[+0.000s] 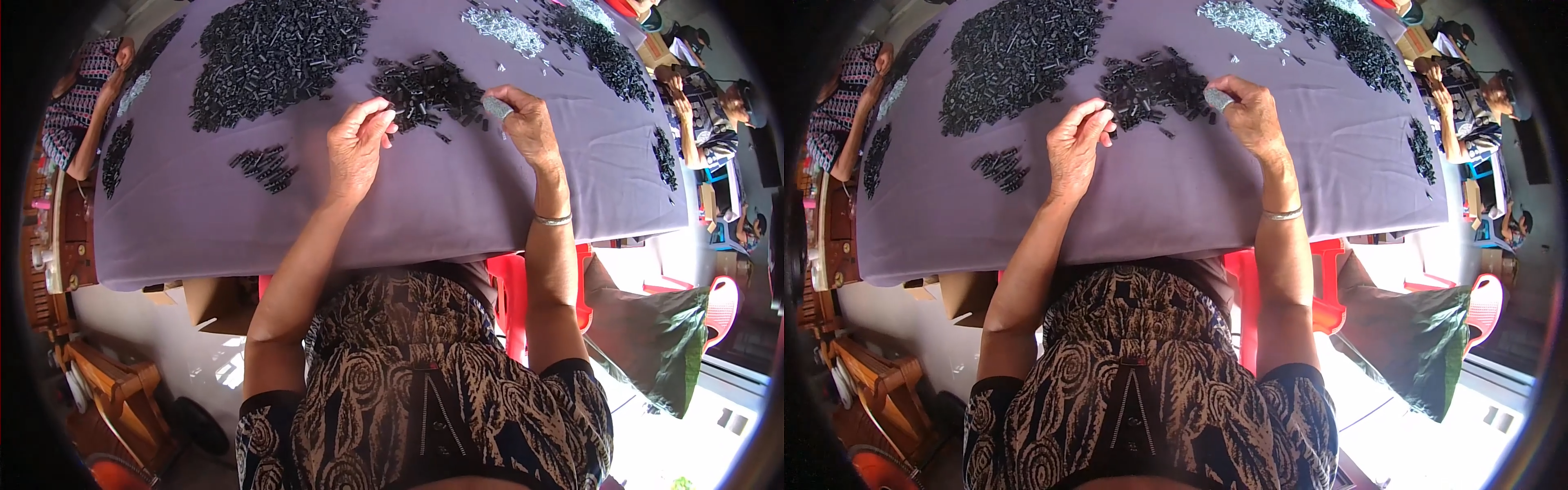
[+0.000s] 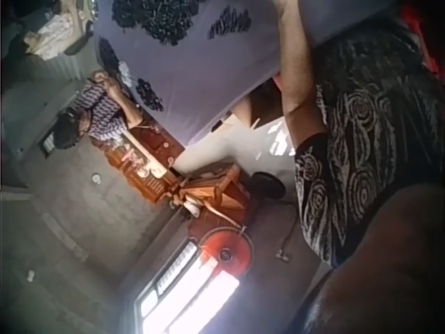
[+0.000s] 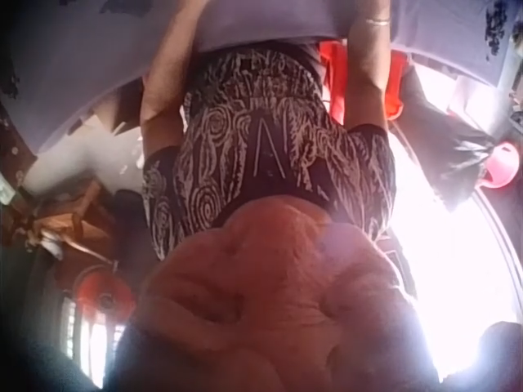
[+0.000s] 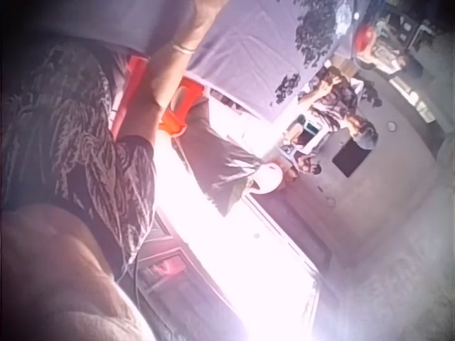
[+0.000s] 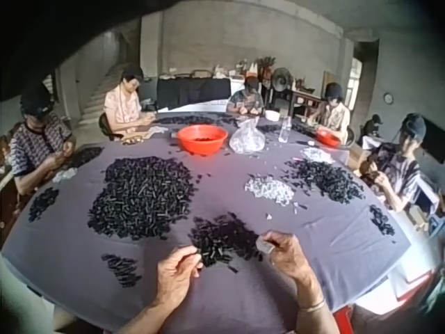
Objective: Sorting small black plastic parts from a table and placing them into a small clear plastic bag.
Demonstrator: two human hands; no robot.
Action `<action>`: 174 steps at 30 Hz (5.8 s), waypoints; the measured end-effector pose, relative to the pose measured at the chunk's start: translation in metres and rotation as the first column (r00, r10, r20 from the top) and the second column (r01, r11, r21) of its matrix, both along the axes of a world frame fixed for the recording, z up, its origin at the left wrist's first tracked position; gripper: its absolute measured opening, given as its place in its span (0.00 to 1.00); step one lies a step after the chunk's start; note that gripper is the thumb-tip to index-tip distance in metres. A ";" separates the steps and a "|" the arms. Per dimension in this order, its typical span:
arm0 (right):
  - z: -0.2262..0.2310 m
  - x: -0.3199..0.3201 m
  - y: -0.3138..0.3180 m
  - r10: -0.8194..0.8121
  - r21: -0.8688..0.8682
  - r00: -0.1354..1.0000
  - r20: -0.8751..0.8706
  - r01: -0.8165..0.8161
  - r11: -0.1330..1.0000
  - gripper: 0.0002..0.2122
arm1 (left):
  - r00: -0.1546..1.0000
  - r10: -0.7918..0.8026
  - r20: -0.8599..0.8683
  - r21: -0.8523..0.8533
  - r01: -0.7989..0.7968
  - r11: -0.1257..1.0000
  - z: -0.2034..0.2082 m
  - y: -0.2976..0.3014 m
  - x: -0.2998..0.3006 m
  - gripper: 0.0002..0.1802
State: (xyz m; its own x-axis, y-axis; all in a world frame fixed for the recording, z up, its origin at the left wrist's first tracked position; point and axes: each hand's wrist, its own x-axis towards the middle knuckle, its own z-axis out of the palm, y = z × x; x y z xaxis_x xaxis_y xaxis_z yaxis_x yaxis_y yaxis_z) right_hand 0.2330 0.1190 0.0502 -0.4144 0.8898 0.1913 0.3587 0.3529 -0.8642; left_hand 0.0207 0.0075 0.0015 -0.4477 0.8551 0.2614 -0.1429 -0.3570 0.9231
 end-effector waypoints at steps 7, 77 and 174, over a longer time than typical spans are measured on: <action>0.003 -0.001 -0.009 0.211 0.021 0.946 0.245 -0.222 0.975 0.07 | 1.000 -0.014 -0.018 -0.076 0.013 0.997 -0.004 0.001 0.003 0.09; -0.018 -0.055 -0.039 0.291 -0.462 0.695 -0.658 -0.677 0.573 0.26 | 0.960 -0.221 0.171 0.194 0.188 0.963 0.026 -0.004 0.029 0.06; -0.009 -0.030 -0.021 0.068 0.281 0.926 0.371 -0.181 0.942 0.04 | 0.673 0.283 -0.684 0.206 -0.195 0.959 0.008 0.008 0.004 0.10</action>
State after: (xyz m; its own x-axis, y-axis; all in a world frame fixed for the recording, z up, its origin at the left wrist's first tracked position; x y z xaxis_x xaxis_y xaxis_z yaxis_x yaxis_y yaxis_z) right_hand 0.2032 0.0976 0.0407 -0.6083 0.7478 0.2661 0.5536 0.6400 -0.5328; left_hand 0.0246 0.0157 0.0095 -0.2815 0.6919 0.6649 0.6325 -0.3873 0.6708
